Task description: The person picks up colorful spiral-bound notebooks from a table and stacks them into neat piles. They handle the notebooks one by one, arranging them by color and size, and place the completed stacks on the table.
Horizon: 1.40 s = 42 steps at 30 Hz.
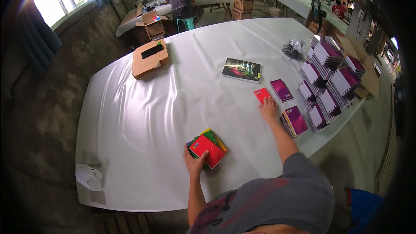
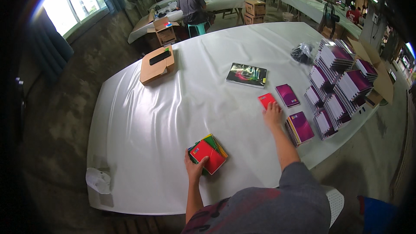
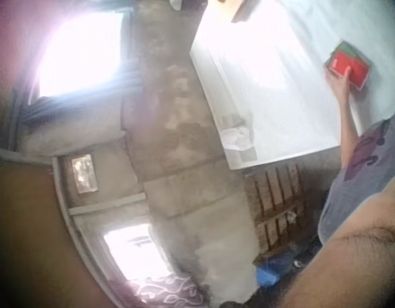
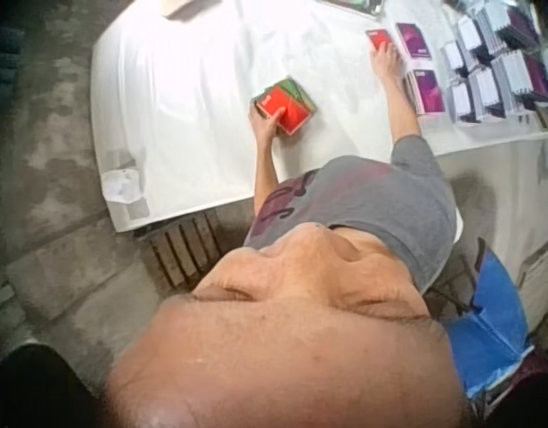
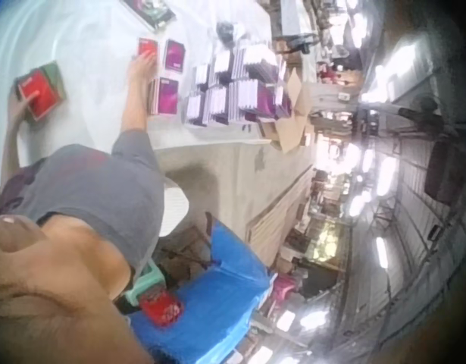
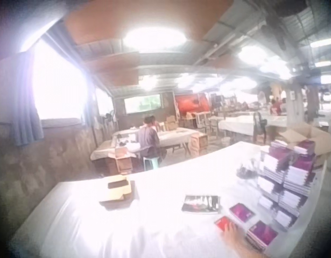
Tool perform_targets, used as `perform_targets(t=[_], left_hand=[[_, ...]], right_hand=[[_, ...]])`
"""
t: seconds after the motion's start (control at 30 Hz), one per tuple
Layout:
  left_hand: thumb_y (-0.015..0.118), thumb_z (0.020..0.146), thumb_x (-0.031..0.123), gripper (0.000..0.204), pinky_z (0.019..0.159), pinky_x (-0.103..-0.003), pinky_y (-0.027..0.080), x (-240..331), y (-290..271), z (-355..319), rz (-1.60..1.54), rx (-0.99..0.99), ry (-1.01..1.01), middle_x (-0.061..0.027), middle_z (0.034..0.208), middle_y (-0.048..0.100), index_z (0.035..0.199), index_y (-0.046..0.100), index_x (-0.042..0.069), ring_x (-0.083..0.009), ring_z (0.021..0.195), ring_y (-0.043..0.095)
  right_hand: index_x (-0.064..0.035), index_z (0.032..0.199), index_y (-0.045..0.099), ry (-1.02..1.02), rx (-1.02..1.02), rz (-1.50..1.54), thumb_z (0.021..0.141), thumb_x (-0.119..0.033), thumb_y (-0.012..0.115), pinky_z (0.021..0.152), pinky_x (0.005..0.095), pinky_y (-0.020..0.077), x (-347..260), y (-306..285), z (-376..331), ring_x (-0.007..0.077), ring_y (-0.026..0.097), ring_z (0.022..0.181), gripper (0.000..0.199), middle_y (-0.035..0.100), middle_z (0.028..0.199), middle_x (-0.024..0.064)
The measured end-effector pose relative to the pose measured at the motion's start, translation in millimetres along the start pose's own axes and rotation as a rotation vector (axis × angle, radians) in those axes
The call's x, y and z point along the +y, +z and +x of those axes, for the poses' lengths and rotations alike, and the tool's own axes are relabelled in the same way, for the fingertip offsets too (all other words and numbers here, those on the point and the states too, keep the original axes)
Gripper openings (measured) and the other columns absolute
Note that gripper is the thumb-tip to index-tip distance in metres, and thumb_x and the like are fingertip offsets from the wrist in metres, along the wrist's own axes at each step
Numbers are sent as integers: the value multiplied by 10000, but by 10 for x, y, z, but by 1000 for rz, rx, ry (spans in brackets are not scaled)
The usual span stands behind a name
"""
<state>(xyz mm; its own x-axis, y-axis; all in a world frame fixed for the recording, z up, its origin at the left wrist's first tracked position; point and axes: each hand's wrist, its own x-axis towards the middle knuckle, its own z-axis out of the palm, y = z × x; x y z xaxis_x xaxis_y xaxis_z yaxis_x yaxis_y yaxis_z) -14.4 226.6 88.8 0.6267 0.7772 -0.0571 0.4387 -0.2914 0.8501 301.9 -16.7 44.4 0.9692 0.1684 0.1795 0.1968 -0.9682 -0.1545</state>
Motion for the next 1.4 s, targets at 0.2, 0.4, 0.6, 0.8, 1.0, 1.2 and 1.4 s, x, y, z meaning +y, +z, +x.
perform_targets(t=[0.2,0.4,0.6,0.8,1.0,1.2,1.4], left_hand=[[796,563,450,1056,941,-397,379,-16,-141,-34,17,15,-33,-208,1203,410,1366,242,46,-340,1112,443],[798,554,462,1098,931,-399,386,-22,-110,-31,-10,22,-10,-204,1192,422,1383,207,52,-333,1095,459],[662,690,559,1013,958,-398,361,11,-57,-31,-48,40,-25,-219,1234,411,1395,155,39,-342,1149,428],[305,894,566,800,1059,-361,212,-521,75,210,-240,-54,-19,-236,1395,249,1394,59,-8,-321,1297,258],[410,831,612,950,1060,-318,199,-892,-39,254,-779,-294,-321,-194,1423,213,1381,9,-51,-258,1314,225],[723,686,473,1107,1051,-338,229,-12,-57,-88,-287,-62,-75,-248,1389,246,1362,57,-98,-283,1293,267],[743,643,477,1085,1040,-398,253,71,68,20,-85,-30,-40,-275,1330,293,1347,147,-93,-375,1250,288]], right_hand=[[-124,1270,436,-368,-201,196,791,-418,571,946,489,336,-1008,-284,-925,310,445,1130,578,492,1191,172],[-206,1319,340,-29,-214,240,592,-373,783,895,510,377,-1169,-570,-833,266,465,1107,868,525,1145,107],[-92,1196,521,-216,-631,700,548,-168,816,820,367,459,-739,-293,-288,229,586,888,715,618,1015,135],[-113,1072,636,-911,-1150,604,648,-58,700,723,307,474,-1614,-1601,-138,145,592,743,432,661,870,90],[-188,1183,542,-1598,-913,19,671,-308,713,929,351,384,-2706,-1691,-821,271,519,1056,554,574,1133,66],[-143,1258,463,-620,-279,340,666,-292,715,950,408,368,-1449,-619,959,272,450,1146,660,484,1224,153],[15,1225,418,558,-270,122,537,-384,797,912,393,431,958,-120,1719,286,529,1094,880,533,1176,199]])
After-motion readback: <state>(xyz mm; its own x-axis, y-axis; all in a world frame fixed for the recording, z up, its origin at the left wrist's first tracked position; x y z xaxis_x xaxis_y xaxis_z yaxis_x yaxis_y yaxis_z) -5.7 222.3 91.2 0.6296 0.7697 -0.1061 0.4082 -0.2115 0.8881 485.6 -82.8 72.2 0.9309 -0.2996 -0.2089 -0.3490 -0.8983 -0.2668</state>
